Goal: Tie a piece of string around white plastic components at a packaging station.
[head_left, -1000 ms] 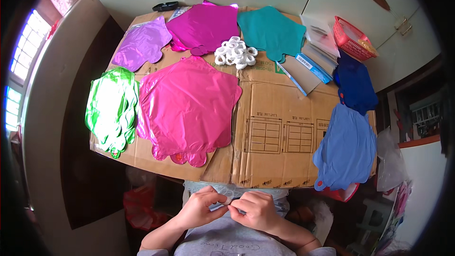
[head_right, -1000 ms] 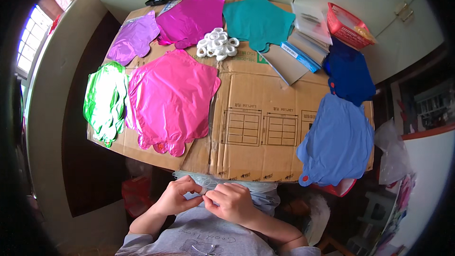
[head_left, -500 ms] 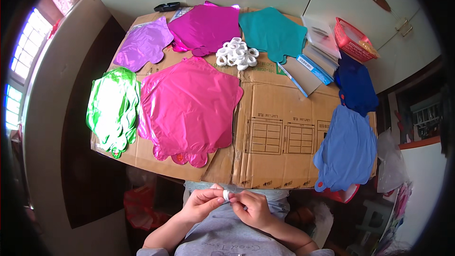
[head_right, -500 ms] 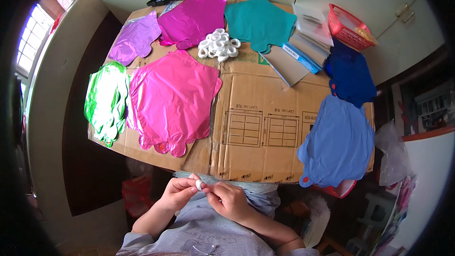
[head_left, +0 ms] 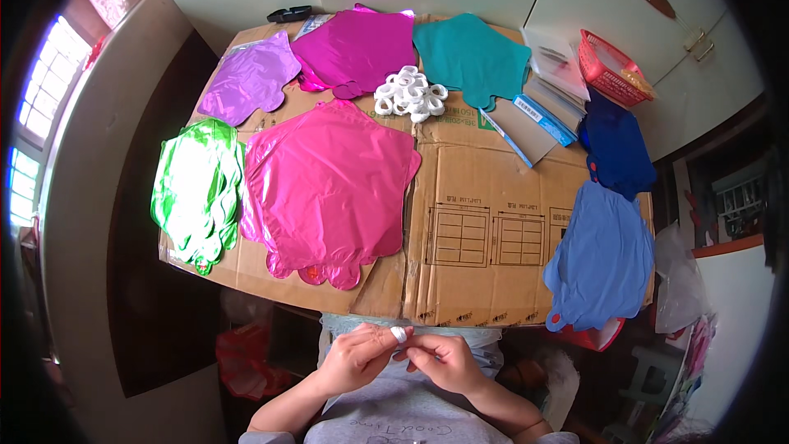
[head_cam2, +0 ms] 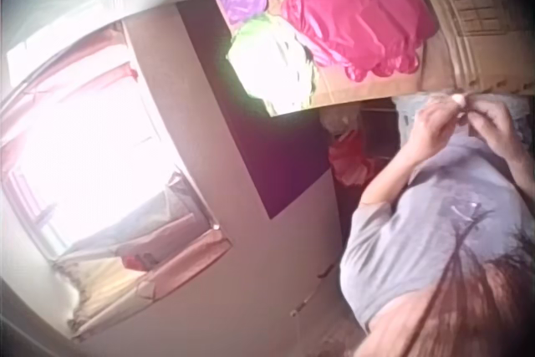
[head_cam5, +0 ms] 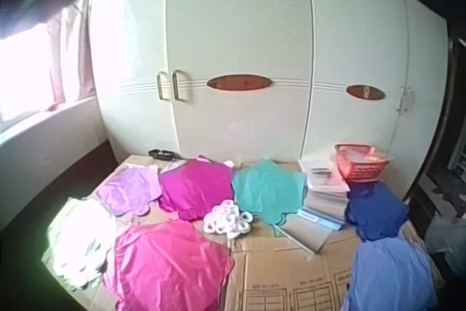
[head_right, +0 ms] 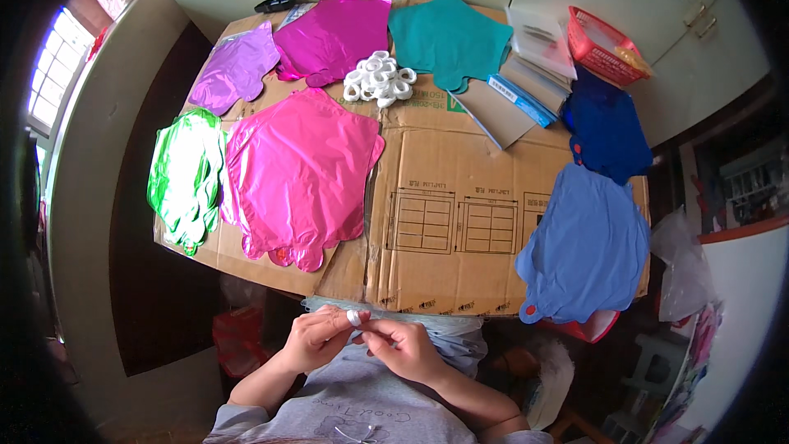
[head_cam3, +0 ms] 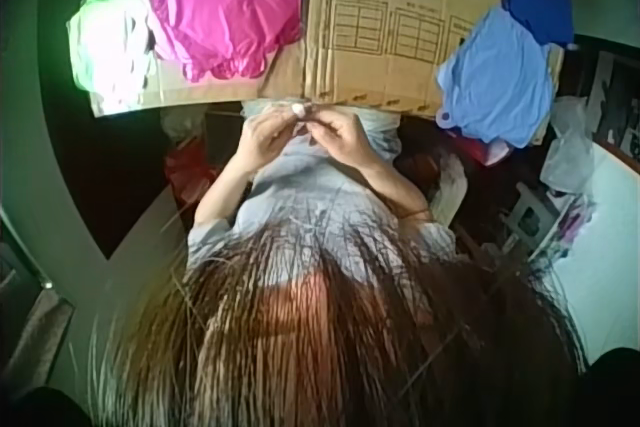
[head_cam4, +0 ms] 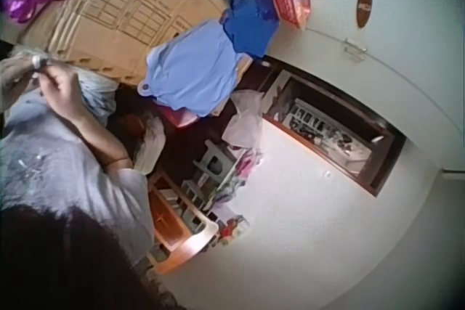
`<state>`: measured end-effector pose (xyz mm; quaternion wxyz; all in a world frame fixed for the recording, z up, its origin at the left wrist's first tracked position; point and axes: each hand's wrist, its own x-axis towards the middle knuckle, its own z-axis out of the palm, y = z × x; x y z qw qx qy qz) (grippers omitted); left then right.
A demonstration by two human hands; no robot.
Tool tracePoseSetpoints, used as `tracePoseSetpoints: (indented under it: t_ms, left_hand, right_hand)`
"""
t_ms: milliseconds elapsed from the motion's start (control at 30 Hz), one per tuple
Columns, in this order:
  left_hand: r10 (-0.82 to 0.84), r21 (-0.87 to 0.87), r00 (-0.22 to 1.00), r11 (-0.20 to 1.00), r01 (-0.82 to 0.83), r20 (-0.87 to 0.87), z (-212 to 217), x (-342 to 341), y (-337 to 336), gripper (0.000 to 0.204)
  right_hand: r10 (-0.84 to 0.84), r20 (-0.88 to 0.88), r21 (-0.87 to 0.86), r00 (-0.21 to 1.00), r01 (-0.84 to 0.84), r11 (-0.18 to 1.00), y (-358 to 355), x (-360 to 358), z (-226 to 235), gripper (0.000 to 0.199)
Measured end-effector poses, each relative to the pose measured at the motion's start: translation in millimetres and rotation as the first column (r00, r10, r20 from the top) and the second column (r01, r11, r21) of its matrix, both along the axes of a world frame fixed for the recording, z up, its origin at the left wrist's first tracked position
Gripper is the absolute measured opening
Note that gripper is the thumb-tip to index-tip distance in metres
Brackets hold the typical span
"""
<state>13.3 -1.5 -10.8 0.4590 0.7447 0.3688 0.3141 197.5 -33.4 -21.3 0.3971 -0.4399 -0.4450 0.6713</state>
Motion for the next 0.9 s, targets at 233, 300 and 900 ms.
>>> tracePoseSetpoints:
  t_ms: [233, 300, 900]
  left_hand:
    - [0.018, -0.507, 0.998, 0.862, 0.016, 0.062, -5, -6, -3, 0.016]
    - [-0.064, -0.556, 0.992, 0.824, 0.112, 0.105, -1, -6, 0, 0.012]
    - [-0.068, -0.707, 0.867, 0.549, 0.446, 0.494, 3, -12, 8, 0.028]
  right_hand:
    - [-0.009, 0.376, 0.455, 0.927, -0.176, 0.873, 14, 17, 9, 0.026]
    - [0.013, 0.275, 0.497, 0.961, -0.154, 0.854, 25, 16, 13, 0.028]
    - [0.370, -0.193, -0.006, 0.909, -0.379, 0.926, 20, 19, -10, 0.017]
